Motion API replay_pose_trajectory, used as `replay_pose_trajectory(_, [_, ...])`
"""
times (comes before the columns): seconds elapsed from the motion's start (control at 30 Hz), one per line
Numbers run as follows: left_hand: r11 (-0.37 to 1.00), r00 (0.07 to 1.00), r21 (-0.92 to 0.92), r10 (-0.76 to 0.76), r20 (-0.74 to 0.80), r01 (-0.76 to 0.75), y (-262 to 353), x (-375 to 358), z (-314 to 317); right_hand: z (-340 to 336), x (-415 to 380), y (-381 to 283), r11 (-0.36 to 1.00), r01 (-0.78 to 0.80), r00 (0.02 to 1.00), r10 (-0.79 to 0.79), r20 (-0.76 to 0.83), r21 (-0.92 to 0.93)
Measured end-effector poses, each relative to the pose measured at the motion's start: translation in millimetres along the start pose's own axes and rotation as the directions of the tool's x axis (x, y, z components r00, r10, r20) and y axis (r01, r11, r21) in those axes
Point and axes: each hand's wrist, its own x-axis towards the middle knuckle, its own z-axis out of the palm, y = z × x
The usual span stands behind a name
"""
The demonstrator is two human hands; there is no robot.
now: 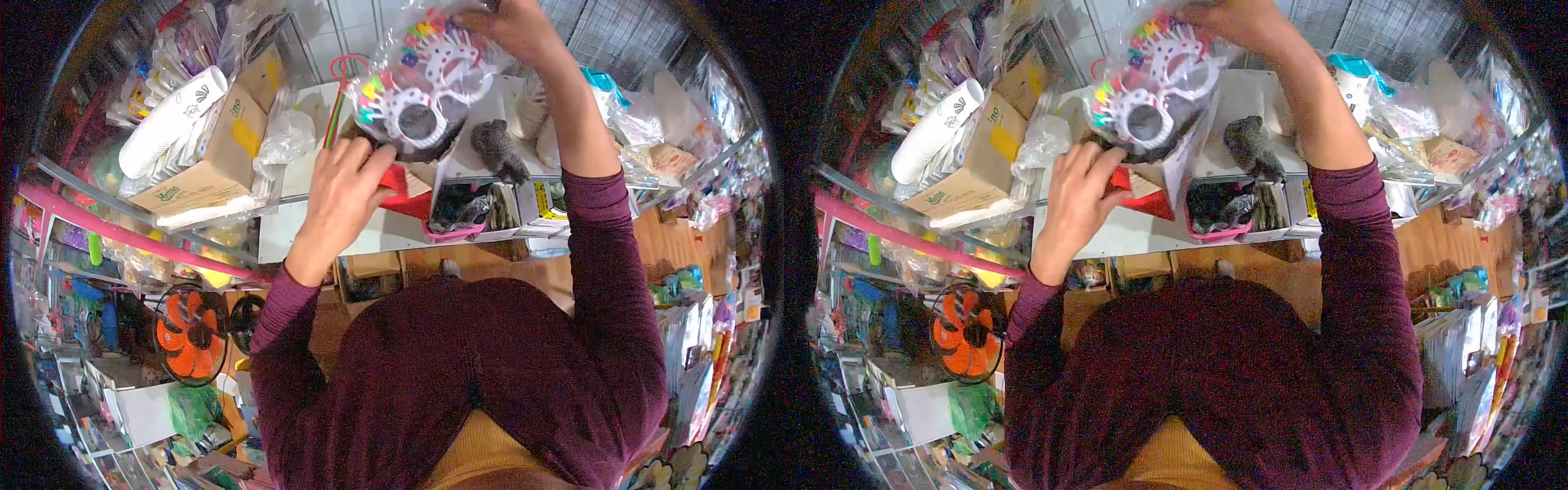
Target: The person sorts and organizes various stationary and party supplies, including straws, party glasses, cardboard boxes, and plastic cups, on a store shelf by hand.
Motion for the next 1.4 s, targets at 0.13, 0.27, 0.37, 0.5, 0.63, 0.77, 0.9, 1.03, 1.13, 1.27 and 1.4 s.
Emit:
replay_pose_trajectory(0.13, [0.998,0.998,0.035,-0.061,0.032,0.06,-7,-11,-10,-8,15,5,0.995,0.0,0.975,0.021,-0.222,0.095])
replay_pose_trajectory(0.27, [0.989,0.992,0.092,-0.119,0.04,0.115,-15,-20,-19,-24,22,4,0.976,0.073,0.897,0.026,-0.442,0.207])
replay_pose_trajectory(0.37, [0.977,0.988,0.15,-0.151,-0.035,0.154,-27,-26,-25,-40,18,5,0.961,0.179,0.824,-0.031,-0.566,0.209])
replay_pose_trajectory(0.5, [0.95,0.97,0.204,-0.241,-0.013,0.238,-36,-33,-33,-45,3,-11,0.977,0.21,0.688,-0.169,-0.705,-0.029])
replay_pose_trajectory(0.63, [0.946,0.968,0.211,-0.251,-0.016,0.248,-36,-33,-35,-47,-7,24,0.856,0.144,0.665,-0.455,-0.592,-0.496])
replay_pose_trajectory(0.77, [0.944,0.965,0.206,-0.262,-0.009,0.258,-36,-33,-34,-19,-22,66,0.496,0.084,0.74,-0.612,-0.279,-0.864])
replay_pose_trajectory(0.9, [0.949,0.968,0.191,-0.25,-0.025,0.25,-36,-35,-35,65,-76,110,0.406,0.375,0.83,-0.547,0.108,-0.833])
replay_pose_trajectory(1.03, [0.958,0.972,0.167,-0.232,-0.032,0.234,-37,-34,-32,128,-133,94,0.432,0.645,0.751,-0.511,0.418,-0.631])
replay_pose_trajectory(1.13, [0.957,0.971,0.169,-0.236,-0.018,0.236,-38,-35,-32,135,-134,89,0.58,0.585,0.809,-0.372,0.455,-0.567])
replay_pose_trajectory(1.27, [0.957,0.972,0.171,-0.23,-0.036,0.233,-36,-35,-32,123,-122,68,0.706,0.418,0.891,-0.198,0.408,-0.572])
replay_pose_trajectory(1.4, [0.951,0.965,0.163,-0.262,-0.022,0.262,-35,-35,-32,109,-108,57,0.851,0.361,0.909,-0.228,0.35,-0.382])
